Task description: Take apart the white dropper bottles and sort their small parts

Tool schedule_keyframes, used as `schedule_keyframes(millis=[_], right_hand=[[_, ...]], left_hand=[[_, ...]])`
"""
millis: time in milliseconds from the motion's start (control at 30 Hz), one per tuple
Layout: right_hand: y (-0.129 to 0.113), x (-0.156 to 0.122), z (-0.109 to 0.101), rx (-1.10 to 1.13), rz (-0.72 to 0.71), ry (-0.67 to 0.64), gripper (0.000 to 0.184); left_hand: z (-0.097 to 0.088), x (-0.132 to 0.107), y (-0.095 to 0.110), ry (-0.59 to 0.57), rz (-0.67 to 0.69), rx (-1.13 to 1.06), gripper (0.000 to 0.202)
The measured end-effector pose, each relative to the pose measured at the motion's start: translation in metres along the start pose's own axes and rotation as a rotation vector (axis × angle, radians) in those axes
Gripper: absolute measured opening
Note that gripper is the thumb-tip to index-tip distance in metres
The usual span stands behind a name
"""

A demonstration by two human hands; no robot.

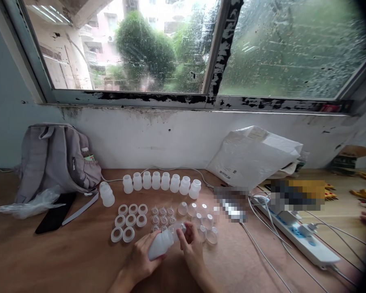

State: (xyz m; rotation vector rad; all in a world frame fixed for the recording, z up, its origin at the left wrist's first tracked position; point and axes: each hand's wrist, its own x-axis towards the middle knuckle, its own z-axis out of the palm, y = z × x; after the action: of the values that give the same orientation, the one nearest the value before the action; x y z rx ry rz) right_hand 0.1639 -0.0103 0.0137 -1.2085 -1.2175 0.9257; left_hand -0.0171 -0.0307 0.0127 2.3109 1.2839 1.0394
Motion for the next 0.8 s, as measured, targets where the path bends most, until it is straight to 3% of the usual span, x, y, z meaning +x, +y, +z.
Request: schedule_keyframes(millis=[433,800], right_hand=[[-0.0027,-0.0082,0.0039,-0.009,-0.024,-0.160,0.022],[0.0045,-0.0055,0.0020,-0.034,-0.051,-0.200,0.018]], left_hand=[[-0.0015,-0.0002,0.0019,-0.023,-0.012,-0.021,0.055],[-0.0021,-0.0003,0.0032,-0.040,-0.027,-0.023,0.054]])
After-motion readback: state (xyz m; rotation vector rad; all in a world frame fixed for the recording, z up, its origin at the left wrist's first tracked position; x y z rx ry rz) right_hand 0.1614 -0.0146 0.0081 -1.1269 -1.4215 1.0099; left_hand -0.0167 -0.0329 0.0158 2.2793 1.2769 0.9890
